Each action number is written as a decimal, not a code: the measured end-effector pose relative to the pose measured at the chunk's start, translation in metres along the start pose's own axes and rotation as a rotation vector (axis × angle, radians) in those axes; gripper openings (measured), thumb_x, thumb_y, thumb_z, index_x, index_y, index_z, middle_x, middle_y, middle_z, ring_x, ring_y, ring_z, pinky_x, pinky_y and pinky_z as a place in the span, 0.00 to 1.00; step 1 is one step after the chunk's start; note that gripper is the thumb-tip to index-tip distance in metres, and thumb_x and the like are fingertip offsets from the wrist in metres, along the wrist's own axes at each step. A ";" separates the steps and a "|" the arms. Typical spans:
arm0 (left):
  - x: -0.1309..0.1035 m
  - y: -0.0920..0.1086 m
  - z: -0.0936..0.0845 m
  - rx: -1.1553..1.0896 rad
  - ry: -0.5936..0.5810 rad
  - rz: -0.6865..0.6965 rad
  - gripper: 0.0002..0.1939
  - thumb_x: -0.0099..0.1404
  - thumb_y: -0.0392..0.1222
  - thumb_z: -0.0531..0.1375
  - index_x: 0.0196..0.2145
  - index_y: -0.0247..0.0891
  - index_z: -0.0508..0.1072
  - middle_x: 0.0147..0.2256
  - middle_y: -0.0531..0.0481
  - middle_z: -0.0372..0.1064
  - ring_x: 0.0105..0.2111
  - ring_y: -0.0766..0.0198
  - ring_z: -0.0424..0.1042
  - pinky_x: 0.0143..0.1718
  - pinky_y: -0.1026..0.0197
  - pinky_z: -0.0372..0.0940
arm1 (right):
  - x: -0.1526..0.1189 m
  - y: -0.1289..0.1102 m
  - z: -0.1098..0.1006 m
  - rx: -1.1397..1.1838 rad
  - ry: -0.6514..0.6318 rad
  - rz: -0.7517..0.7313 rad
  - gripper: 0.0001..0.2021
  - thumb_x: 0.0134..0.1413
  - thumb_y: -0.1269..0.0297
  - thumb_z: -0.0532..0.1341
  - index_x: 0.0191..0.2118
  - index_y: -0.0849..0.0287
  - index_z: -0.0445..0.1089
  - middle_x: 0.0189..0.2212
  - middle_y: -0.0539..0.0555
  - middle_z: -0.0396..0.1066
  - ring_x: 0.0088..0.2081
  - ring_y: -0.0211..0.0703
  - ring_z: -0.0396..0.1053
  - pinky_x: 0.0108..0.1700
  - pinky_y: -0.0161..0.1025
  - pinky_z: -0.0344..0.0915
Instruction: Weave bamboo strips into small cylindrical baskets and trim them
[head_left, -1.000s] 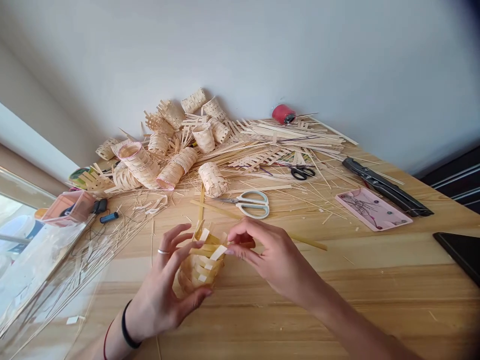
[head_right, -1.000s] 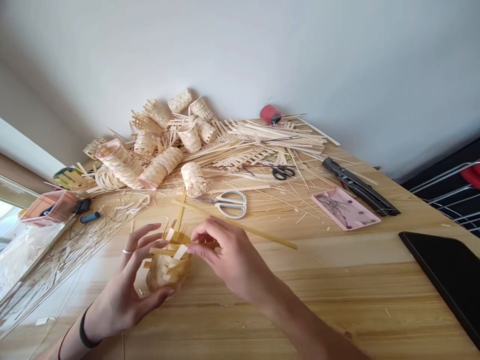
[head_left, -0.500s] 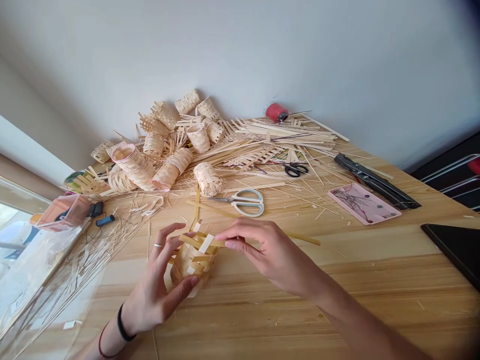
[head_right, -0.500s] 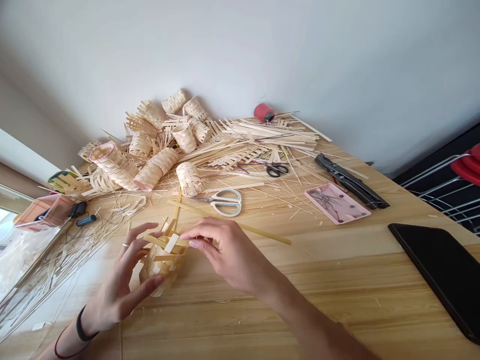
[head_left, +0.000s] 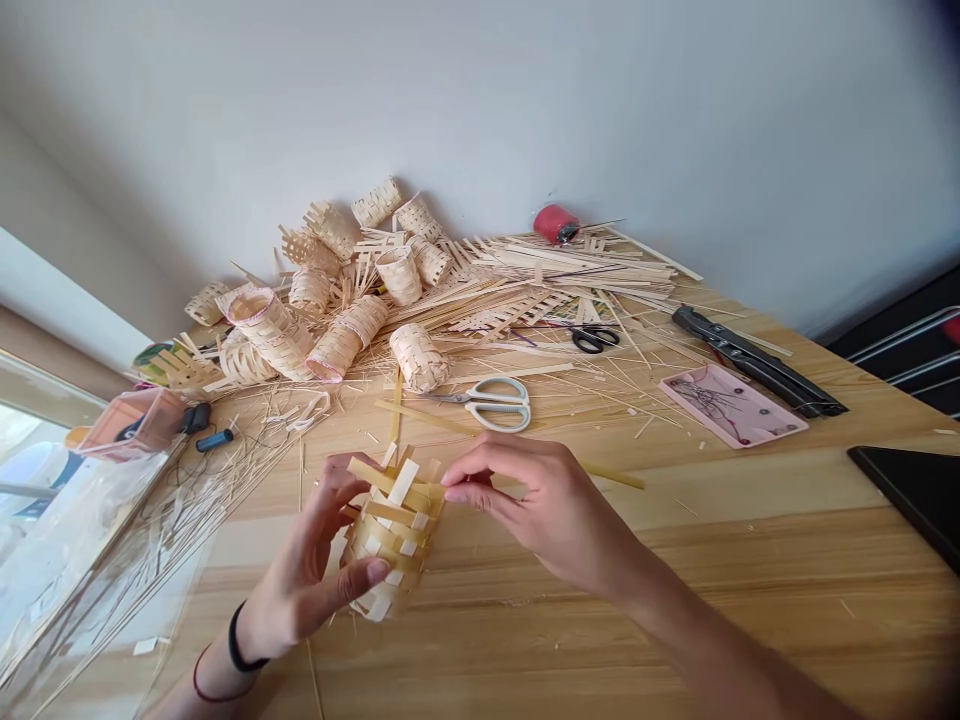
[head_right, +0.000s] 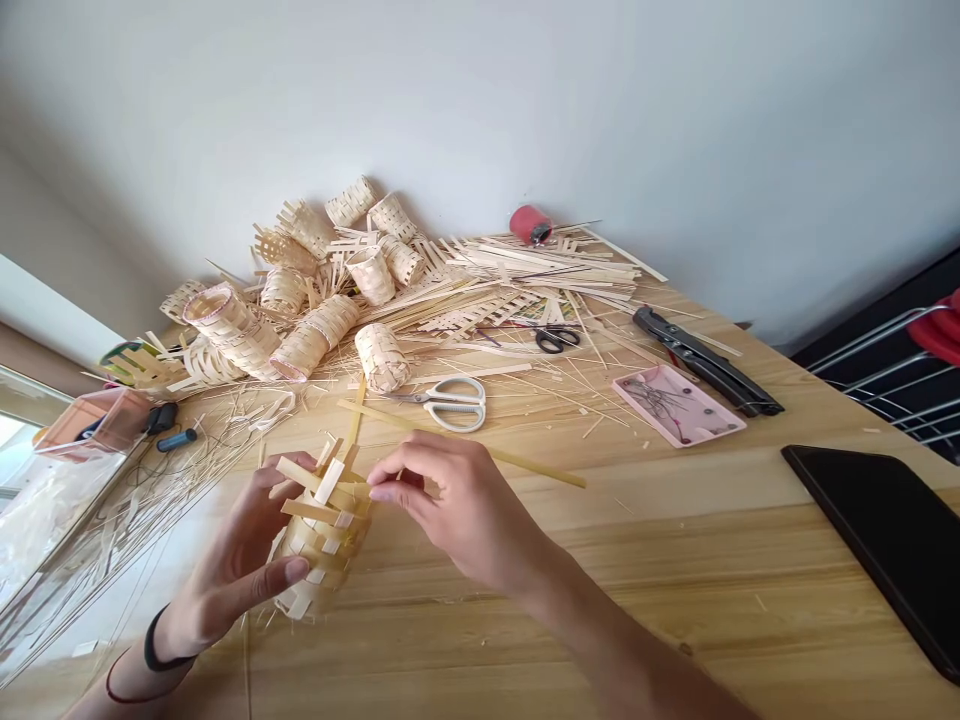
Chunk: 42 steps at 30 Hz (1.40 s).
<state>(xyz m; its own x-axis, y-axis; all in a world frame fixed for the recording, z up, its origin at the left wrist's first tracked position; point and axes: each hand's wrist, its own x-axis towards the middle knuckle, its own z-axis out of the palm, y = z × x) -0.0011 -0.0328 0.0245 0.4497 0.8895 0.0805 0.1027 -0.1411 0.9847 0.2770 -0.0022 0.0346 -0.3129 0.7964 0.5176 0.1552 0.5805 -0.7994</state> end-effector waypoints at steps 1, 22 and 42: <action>-0.001 -0.003 -0.001 -0.018 0.011 -0.002 0.26 0.70 0.47 0.69 0.63 0.49 0.71 0.63 0.42 0.61 0.63 0.41 0.65 0.59 0.48 0.68 | 0.000 0.000 0.000 -0.004 -0.007 -0.024 0.06 0.66 0.77 0.69 0.41 0.58 0.81 0.35 0.51 0.81 0.36 0.37 0.77 0.41 0.32 0.72; 0.001 -0.001 -0.007 -0.168 -0.100 -0.046 0.32 0.66 0.53 0.70 0.65 0.49 0.70 0.61 0.39 0.66 0.59 0.40 0.70 0.51 0.49 0.70 | 0.003 -0.005 -0.011 0.047 -0.071 -0.032 0.09 0.69 0.76 0.65 0.43 0.56 0.81 0.38 0.52 0.79 0.39 0.39 0.77 0.44 0.36 0.73; 0.001 -0.004 -0.004 -0.221 -0.044 -0.015 0.33 0.64 0.52 0.71 0.65 0.50 0.72 0.60 0.40 0.69 0.57 0.43 0.74 0.54 0.48 0.72 | 0.002 -0.012 -0.015 0.160 -0.126 0.116 0.08 0.66 0.73 0.66 0.44 0.55 0.82 0.39 0.52 0.85 0.40 0.41 0.79 0.46 0.37 0.75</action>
<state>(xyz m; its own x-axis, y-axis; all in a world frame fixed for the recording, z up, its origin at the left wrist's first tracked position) -0.0042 -0.0296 0.0208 0.4886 0.8702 0.0640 -0.0856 -0.0252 0.9960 0.2885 -0.0050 0.0498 -0.4172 0.8232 0.3850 0.0494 0.4436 -0.8949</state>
